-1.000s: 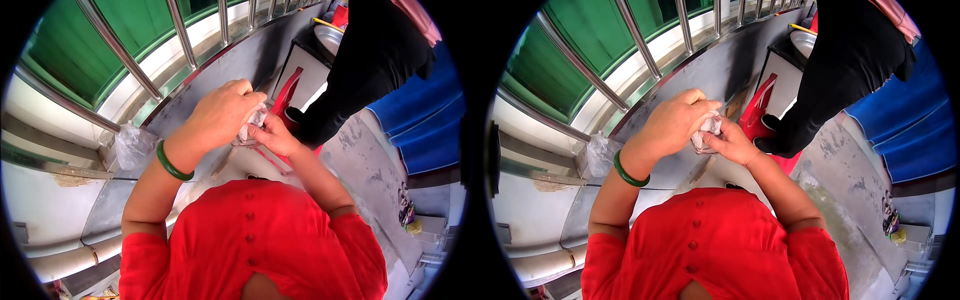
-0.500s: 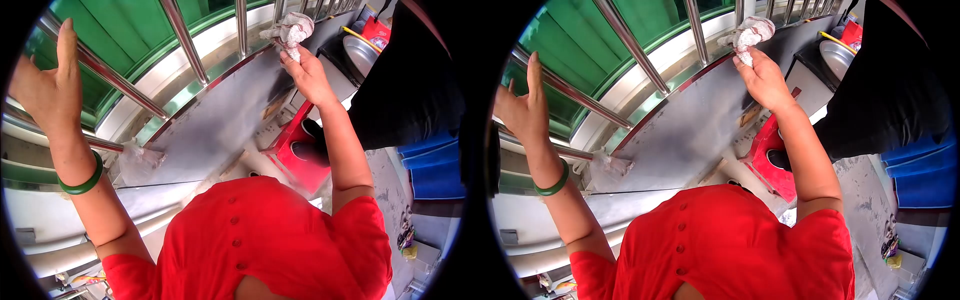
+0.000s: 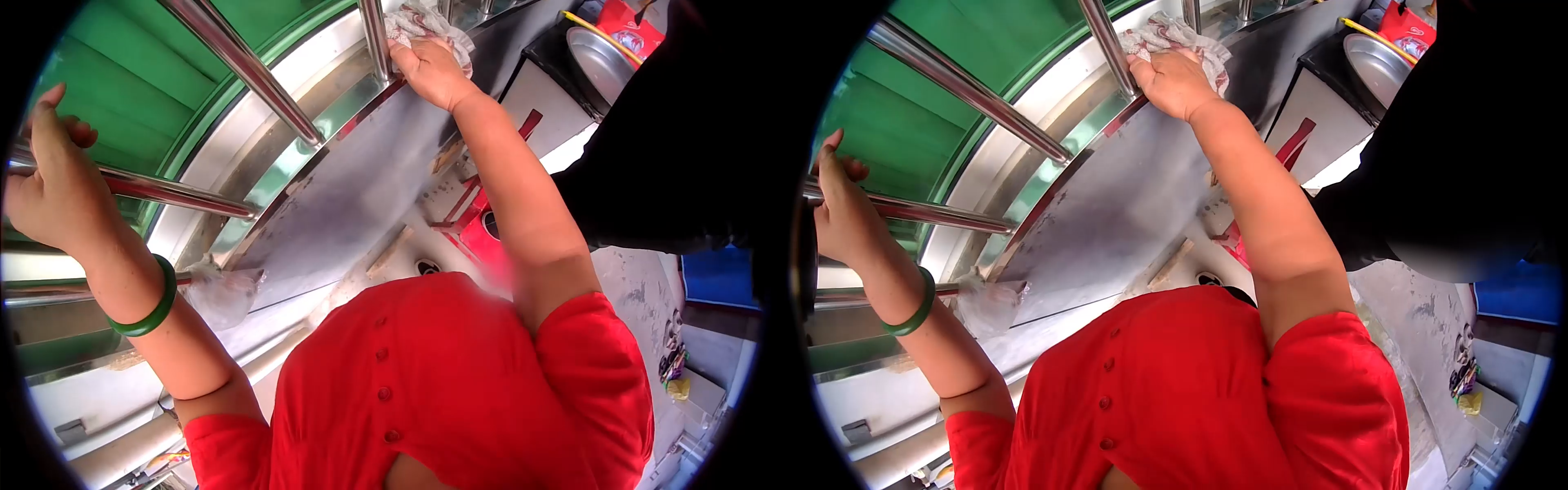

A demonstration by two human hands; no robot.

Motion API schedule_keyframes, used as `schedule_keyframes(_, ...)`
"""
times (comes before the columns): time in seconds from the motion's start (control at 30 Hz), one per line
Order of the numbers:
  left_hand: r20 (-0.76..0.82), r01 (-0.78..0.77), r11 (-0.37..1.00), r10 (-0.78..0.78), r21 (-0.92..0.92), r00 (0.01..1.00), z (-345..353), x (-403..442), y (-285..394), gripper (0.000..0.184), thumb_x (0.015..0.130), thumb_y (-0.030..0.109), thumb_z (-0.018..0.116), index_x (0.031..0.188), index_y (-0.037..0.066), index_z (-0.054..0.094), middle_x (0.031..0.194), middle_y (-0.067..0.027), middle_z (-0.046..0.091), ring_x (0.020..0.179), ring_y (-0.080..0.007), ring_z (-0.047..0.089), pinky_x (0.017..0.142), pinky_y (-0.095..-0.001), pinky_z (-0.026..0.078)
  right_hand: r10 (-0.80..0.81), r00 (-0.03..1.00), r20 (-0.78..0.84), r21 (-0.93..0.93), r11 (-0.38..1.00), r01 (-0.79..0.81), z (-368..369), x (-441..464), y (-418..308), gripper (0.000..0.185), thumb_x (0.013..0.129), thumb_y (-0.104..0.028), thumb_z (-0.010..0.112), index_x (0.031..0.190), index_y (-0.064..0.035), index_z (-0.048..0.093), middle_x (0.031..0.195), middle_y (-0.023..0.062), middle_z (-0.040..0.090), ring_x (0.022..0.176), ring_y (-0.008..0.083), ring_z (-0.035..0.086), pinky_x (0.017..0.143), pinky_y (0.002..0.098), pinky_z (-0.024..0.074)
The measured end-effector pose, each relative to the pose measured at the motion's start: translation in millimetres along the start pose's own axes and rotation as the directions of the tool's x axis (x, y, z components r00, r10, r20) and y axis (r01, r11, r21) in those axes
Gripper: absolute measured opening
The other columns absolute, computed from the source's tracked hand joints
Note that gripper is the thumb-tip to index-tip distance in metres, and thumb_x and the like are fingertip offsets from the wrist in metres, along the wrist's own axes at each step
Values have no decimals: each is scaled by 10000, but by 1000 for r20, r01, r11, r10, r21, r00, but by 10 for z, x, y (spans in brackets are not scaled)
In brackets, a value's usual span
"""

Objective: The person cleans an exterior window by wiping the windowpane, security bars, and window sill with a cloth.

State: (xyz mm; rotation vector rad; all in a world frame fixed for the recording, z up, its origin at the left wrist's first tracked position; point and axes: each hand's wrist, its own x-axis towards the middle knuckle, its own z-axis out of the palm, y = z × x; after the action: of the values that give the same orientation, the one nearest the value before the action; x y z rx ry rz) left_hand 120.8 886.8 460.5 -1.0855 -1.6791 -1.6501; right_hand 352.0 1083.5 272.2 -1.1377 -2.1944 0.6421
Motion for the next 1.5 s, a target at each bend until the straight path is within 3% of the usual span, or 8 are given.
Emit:
schedule_keyframes(0.33, 50, -162, 984, 166, -71, 985, -15, 53, -53, 220, 853, 214, 586, 950, 39, 676, 732, 1, 624, 548, -77, 528, 574, -241, 434, 199, 979, -50, 324, 930, -172, -45, -708, -132, 579, 957, -489, 355, 1020, 4, 650, 1150, 195, 620, 1135, 349, 528, 1075, 388, 311)
schedule_keyframes(0.4, 59, -155, 987, 157, -38, 986, -32, 32, -11, 227, 857, 225, 590, 957, 35, 663, 752, -2, 628, 541, -67, 521, 569, -244, 432, 406, 911, 72, 918, 331, -220, -128, -1006, -246, 482, 963, -430, 420, 1106, -15, 619, 1176, 163, 624, 1112, 300, 559, 1040, 412, 370)
schedule_keyframes(0.5, 54, -185, 983, 186, -20, 981, -31, 41, -51, 205, 877, 189, 587, 976, 21, 648, 755, -6, 627, 535, -61, 505, 539, -230, 410, 381, 912, 153, 988, -66, -138, -560, -1013, 79, 432, 976, -354, 432, 1186, -1, 566, 1186, 147, 622, 1110, 284, 577, 1008, 442, 424)
schedule_keyframes(0.73, 96, -250, 947, 273, -201, 957, 11, 27, -33, 221, 918, 73, 556, 1105, -44, 537, 787, -61, 654, 534, -49, 428, 496, -194, 338, 453, 876, -165, 937, 351, -5, -1266, -394, 189, 442, 947, -386, 488, 1136, 2, 584, 1112, 125, 626, 993, 266, 616, 929, 390, 472)
schedule_keyframes(0.8, 28, -228, 945, 241, -236, 970, 73, -55, 79, 164, 917, 69, 565, 1046, -31, 583, 712, -32, 604, 545, -50, 418, 500, -198, 327, 286, 944, -165, 257, 937, -239, -1283, -262, 255, 438, 902, -356, 491, 1041, 43, 608, 1049, 168, 637, 988, 277, 621, 917, 372, 461)
schedule_keyframes(0.87, 44, -109, 985, 116, -136, 992, 32, -66, 55, 159, 926, 110, 577, 892, 13, 699, 613, 20, 457, 552, -49, 396, 511, -200, 293, 34, 998, -52, -577, 815, -57, -1011, 37, 506, 409, 873, -299, 469, 1033, 50, 609, 1073, 234, 627, 1022, 341, 601, 907, 414, 454)
schedule_keyframes(1.37, 88, -161, 966, 181, -204, 979, 19, -24, 33, 181, 908, 115, 576, 1002, -39, 598, 620, -9, 521, 506, -46, 390, 480, -201, 305, 136, 969, -204, 180, 979, -99, -512, 86, 590, 411, 815, -273, 441, 1048, 19, 614, 1074, 279, 612, 1053, 400, 557, 927, 415, 422)
schedule_keyframes(1.5, 47, -126, 967, 140, -221, 989, 47, -57, 99, 192, 924, 125, 550, 1017, -38, 587, 633, -11, 522, 504, -47, 387, 483, -202, 309, 412, 910, -51, 784, 581, -219, -595, -161, 947, 262, 822, -178, 517, 977, -1, 631, 987, 109, 654, 937, 244, 602, 871, 366, 443)
